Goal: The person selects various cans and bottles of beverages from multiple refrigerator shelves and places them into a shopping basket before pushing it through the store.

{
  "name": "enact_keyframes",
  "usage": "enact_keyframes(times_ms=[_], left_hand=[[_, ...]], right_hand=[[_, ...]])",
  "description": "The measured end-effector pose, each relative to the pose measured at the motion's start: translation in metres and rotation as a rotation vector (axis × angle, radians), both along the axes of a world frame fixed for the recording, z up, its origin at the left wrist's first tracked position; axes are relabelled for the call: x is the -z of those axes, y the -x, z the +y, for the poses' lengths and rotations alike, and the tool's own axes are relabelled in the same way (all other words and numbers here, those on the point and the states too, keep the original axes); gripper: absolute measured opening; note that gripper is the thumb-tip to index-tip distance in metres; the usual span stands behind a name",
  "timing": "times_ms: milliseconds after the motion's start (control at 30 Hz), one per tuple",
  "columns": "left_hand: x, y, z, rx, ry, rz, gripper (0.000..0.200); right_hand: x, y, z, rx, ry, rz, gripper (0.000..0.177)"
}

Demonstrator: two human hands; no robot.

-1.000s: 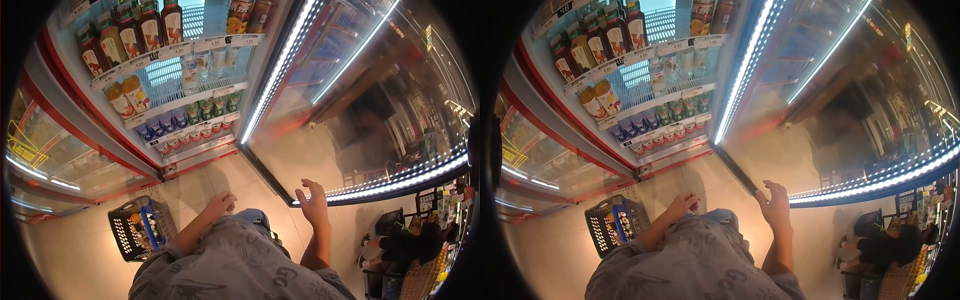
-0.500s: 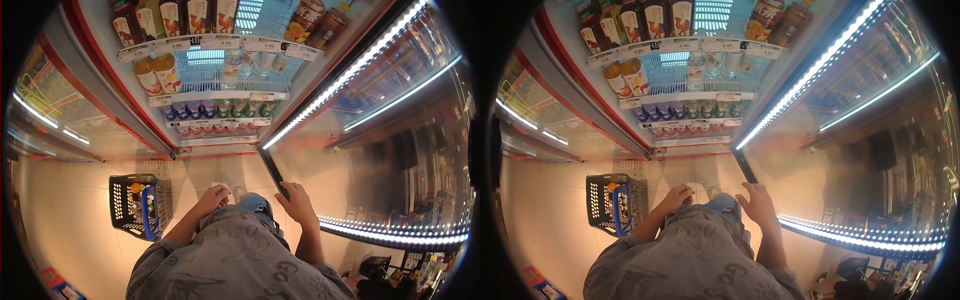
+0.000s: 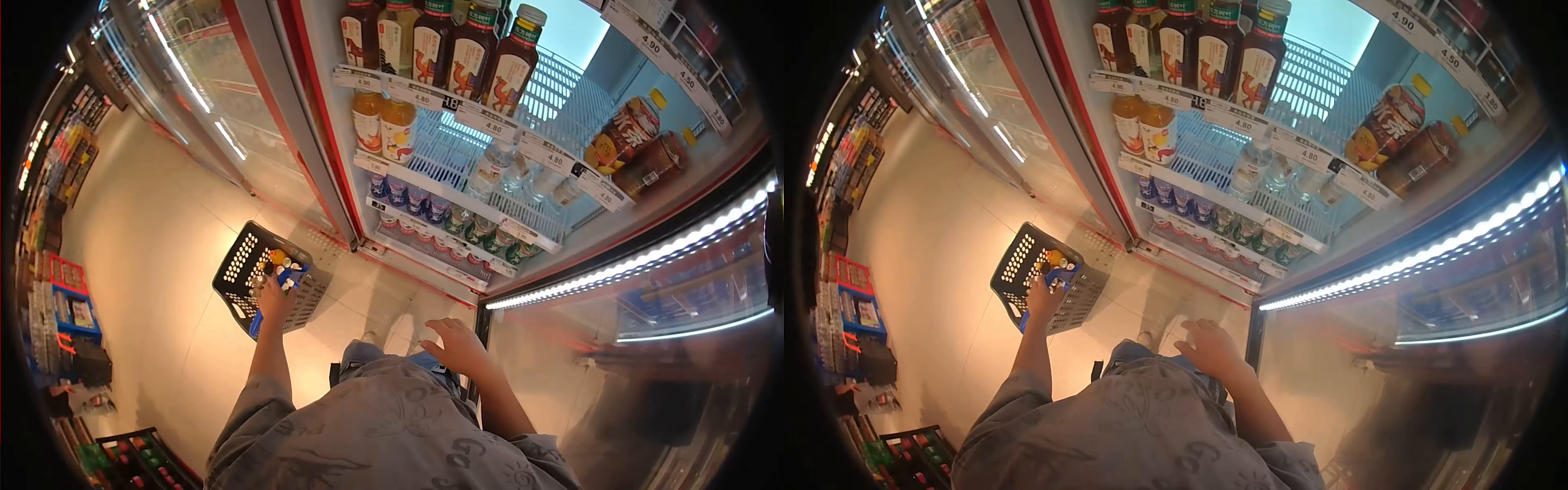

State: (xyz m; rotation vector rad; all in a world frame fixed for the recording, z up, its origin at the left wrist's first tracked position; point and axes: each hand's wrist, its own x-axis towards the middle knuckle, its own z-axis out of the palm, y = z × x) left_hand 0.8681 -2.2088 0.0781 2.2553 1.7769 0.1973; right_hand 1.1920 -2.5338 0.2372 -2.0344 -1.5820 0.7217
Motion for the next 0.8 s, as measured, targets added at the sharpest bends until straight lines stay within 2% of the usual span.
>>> enact_keyframes(times_ms=[100,200,333,467,667,733,800], left_hand=[[-0.015,-0.006,0.009,-0.061,0.176,-0.069,0.067],[-0.013,-0.001,-0.005,-0.008,0.062,-0.106,0.062],[-0.025,-0.007,-0.036,-0.078,0.236,-0.076,0.059],[-0.007,-0.009,-0.064,-0.035,0.191,-0.078,0.061],[-0.044,-0.019,-0.114,0.077,0.262,-0.085,0.063],[-0.040,-0.020,-0.130,0.113,0.193,-0.056,0.061],[-0.041,-0.017,-0.136,0.136,0.303,-0.048,0.065]], right_hand=[[0.016,-0.001,0.007,-0.091,-0.016,-0.005,0.046],[0.013,0.006,0.013,-0.142,0.114,0.000,0.046],[0.023,0.032,0.018,-0.229,0.234,0.072,0.049],[0.024,0.053,0.041,-0.373,0.305,0.110,0.050],[0.016,0.076,0.083,-0.432,0.237,0.050,0.047],[0.014,0.084,0.099,-0.439,0.266,0.052,0.047],[0.013,0.099,0.100,-0.452,0.315,0.066,0.047]])
